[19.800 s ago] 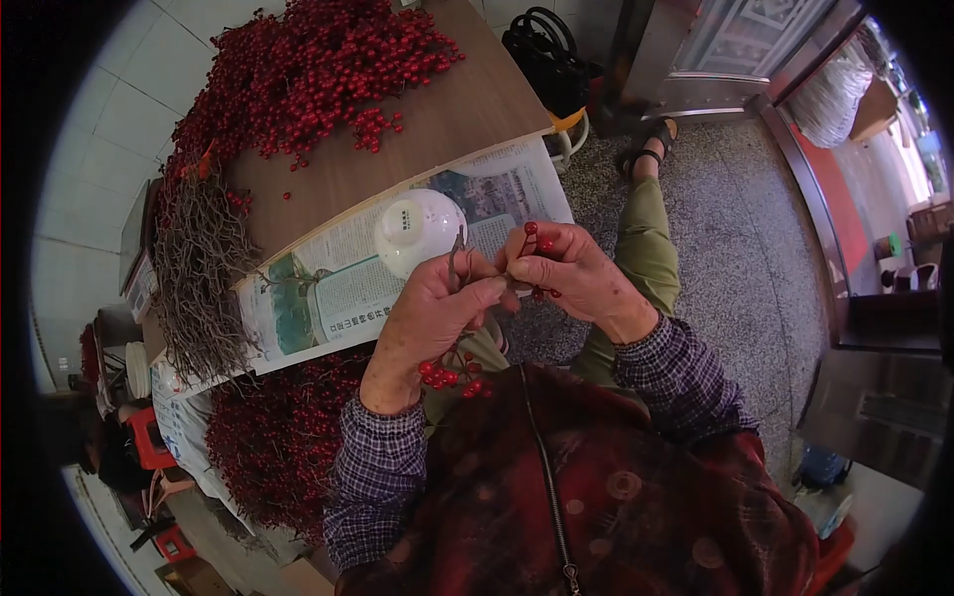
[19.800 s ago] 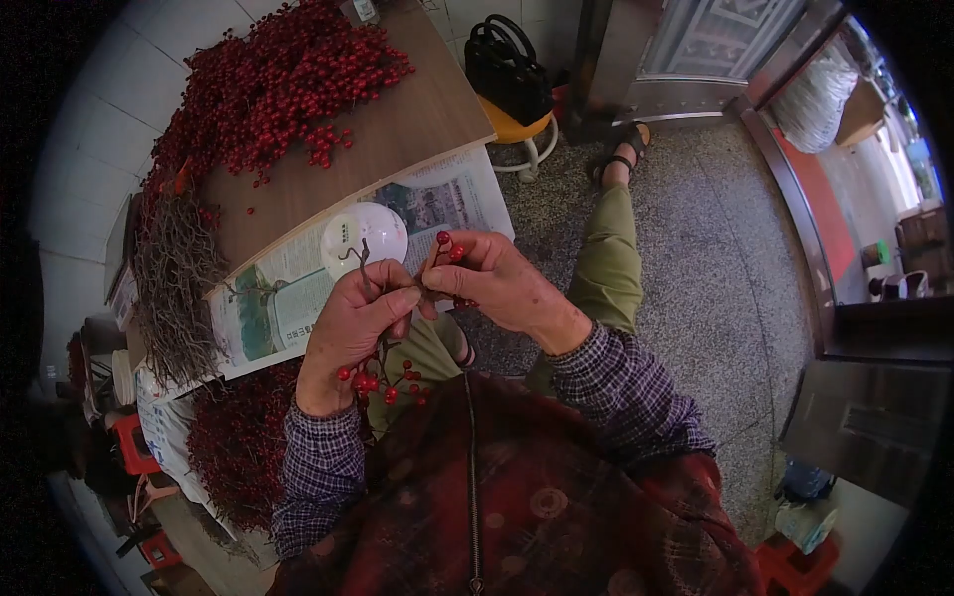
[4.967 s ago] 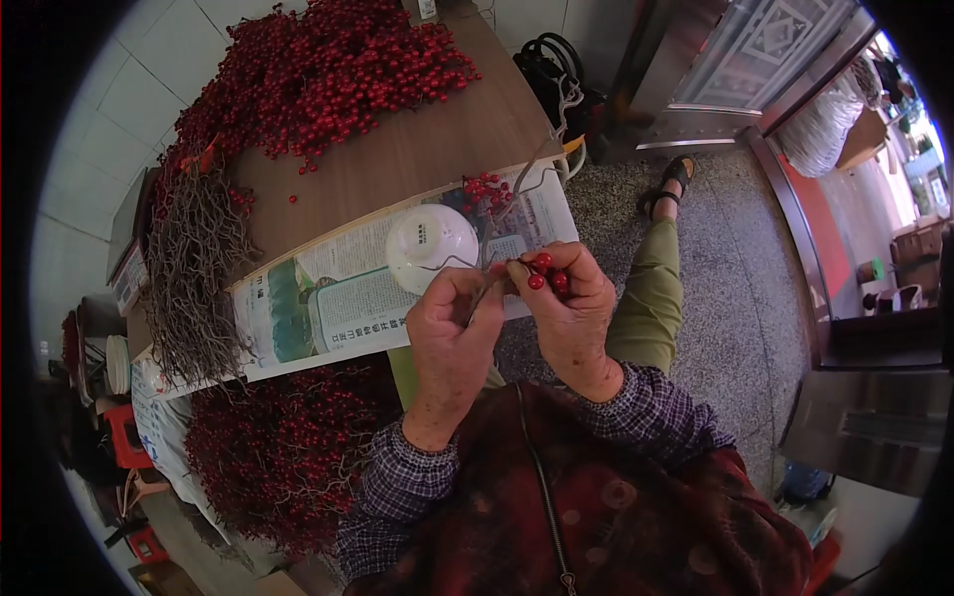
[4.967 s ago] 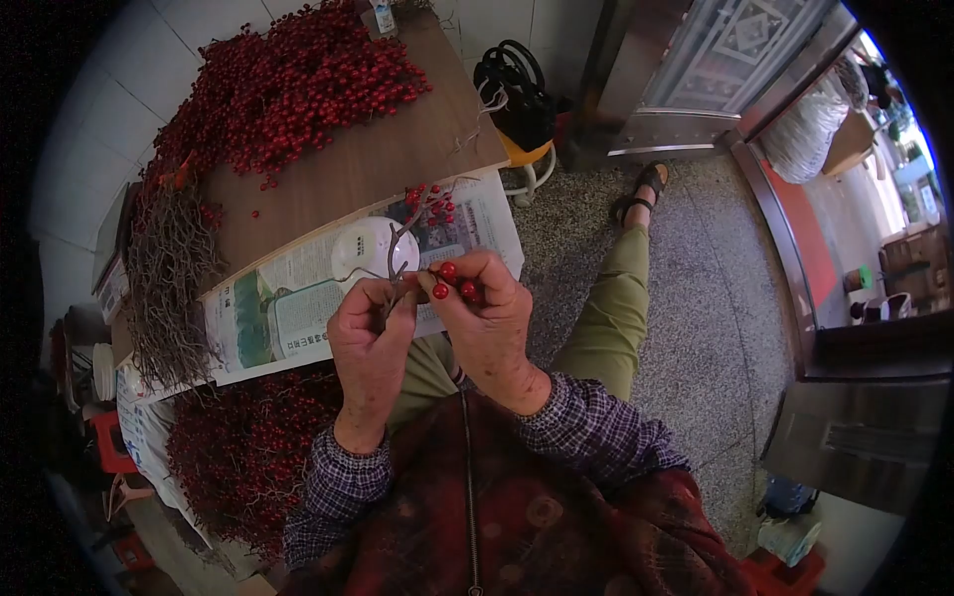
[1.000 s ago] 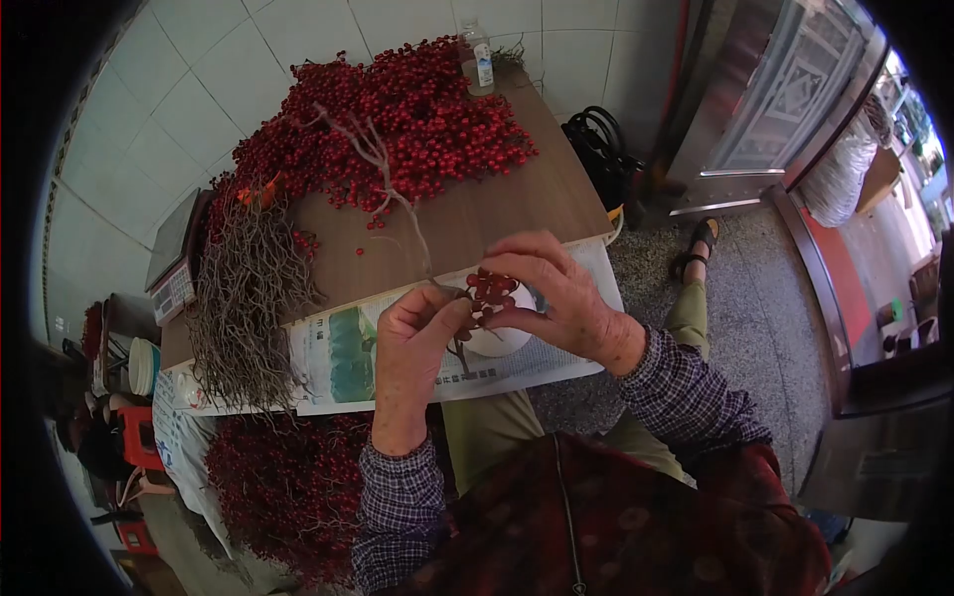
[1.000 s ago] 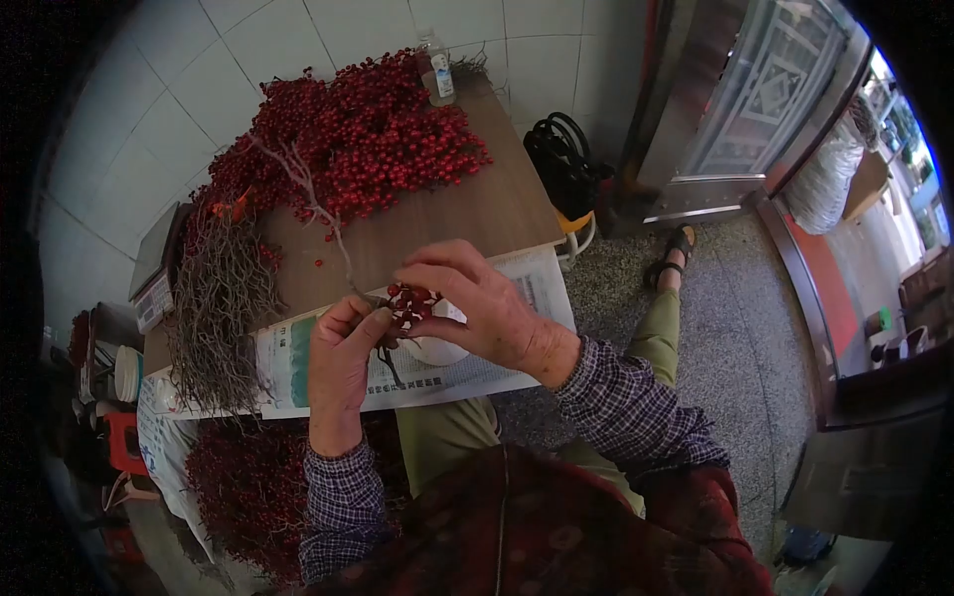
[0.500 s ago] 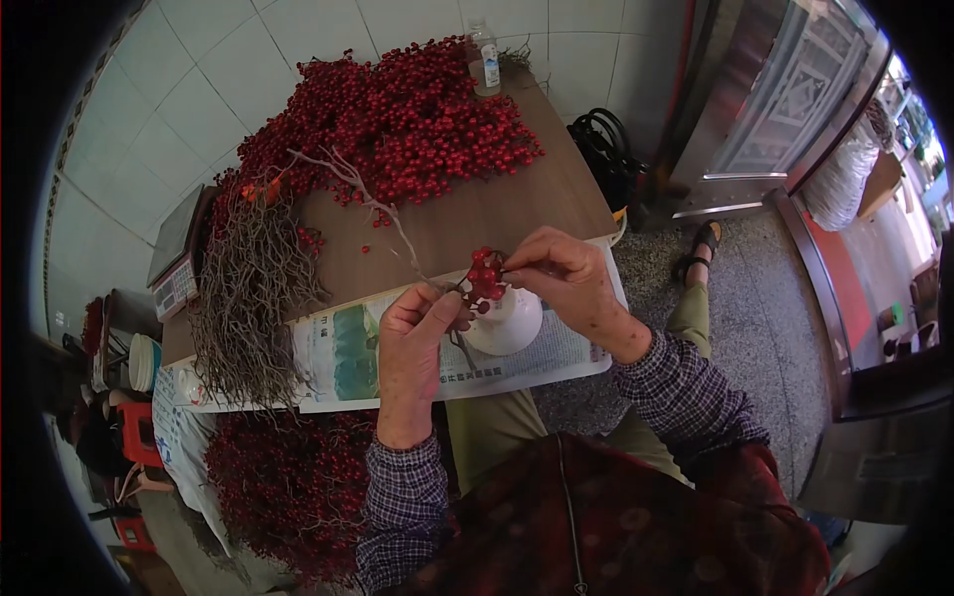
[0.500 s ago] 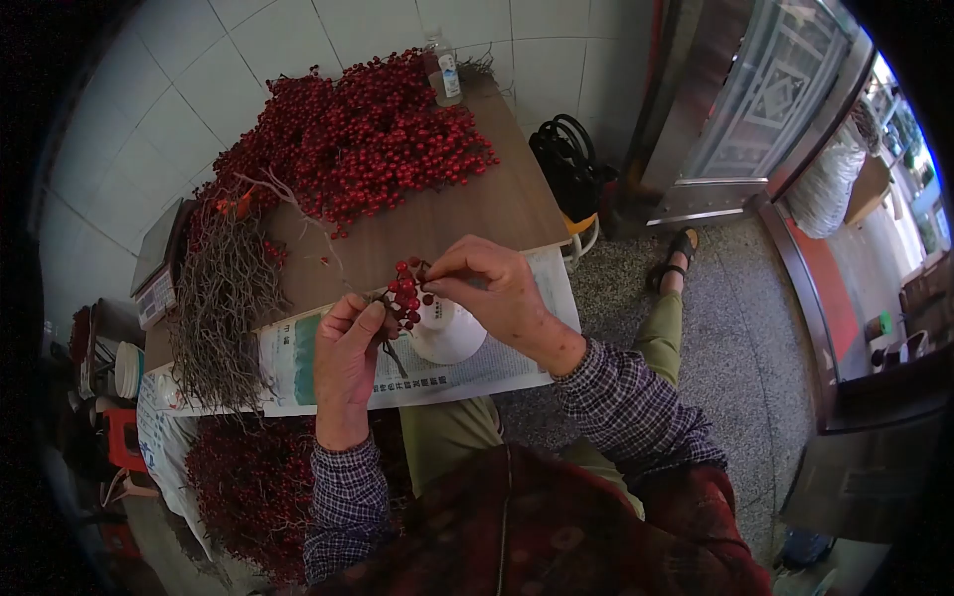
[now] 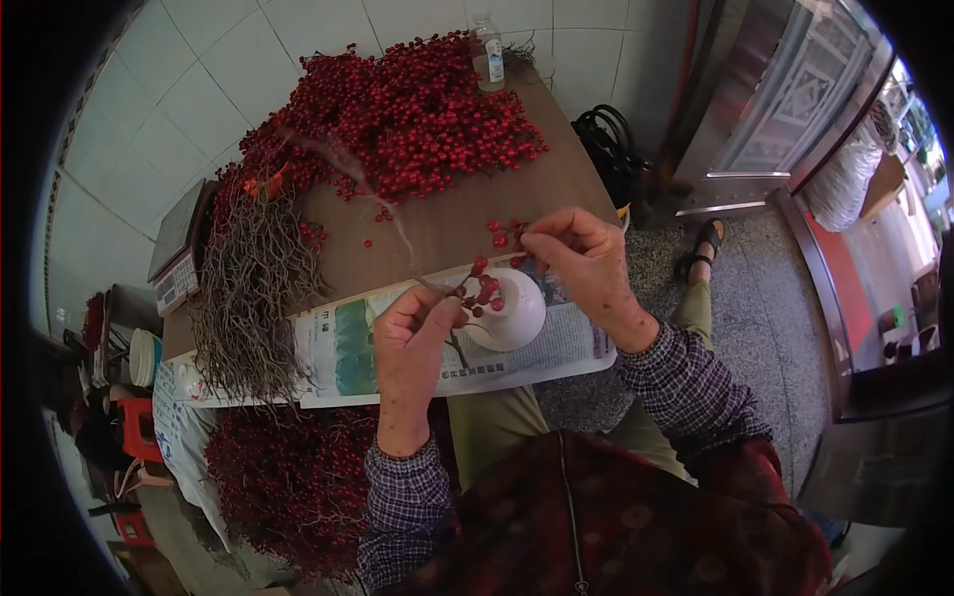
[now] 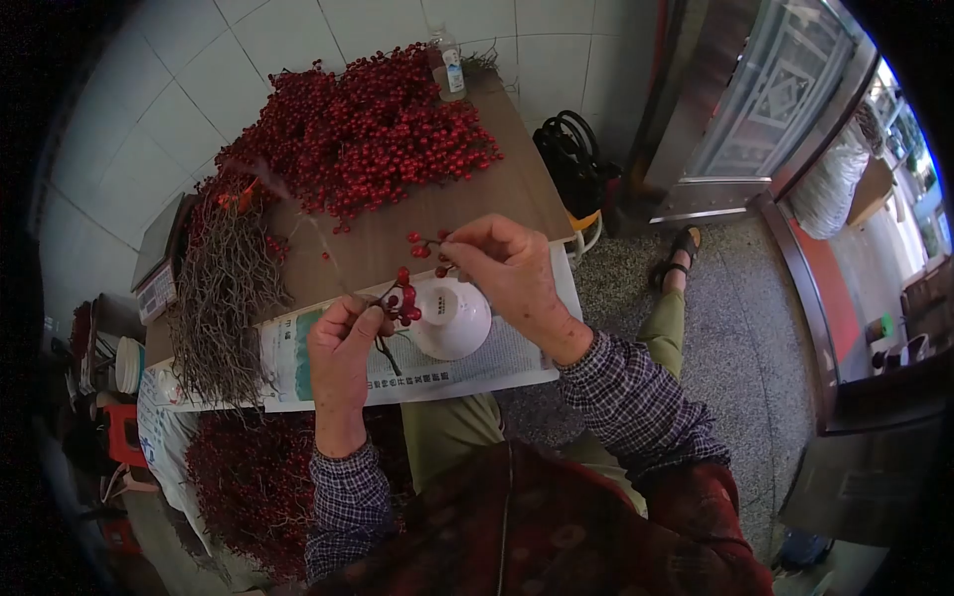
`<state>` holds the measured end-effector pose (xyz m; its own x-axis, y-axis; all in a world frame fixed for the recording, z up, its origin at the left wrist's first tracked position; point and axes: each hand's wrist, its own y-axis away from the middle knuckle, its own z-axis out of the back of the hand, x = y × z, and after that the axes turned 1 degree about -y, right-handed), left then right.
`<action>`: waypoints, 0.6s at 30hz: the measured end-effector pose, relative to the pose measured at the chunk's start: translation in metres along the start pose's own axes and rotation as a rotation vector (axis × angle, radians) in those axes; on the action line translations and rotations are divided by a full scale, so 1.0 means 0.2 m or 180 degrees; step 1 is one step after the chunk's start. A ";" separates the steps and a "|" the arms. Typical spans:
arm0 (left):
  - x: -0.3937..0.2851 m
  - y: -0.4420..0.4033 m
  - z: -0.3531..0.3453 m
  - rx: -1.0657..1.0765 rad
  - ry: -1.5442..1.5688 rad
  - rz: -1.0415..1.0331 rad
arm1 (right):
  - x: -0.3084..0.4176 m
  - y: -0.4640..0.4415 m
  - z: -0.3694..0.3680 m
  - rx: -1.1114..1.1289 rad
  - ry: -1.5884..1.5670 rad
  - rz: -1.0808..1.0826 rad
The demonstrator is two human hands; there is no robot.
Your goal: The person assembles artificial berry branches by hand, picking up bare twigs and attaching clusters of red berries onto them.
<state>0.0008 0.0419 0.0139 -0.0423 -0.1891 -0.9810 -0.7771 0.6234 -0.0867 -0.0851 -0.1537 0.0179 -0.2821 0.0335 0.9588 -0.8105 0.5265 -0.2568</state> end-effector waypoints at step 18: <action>0.03 0.09 -0.10 0.0140 0.1302 0.0081 | 0.09 0.15 -0.01 0.1115 0.0751 0.0258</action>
<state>-0.0272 0.0367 0.0102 -0.3142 -0.4537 -0.8340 -0.7453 0.6620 -0.0793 -0.1135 -0.1350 0.0274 -0.2598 0.2776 0.9249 -0.9274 0.1952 -0.3191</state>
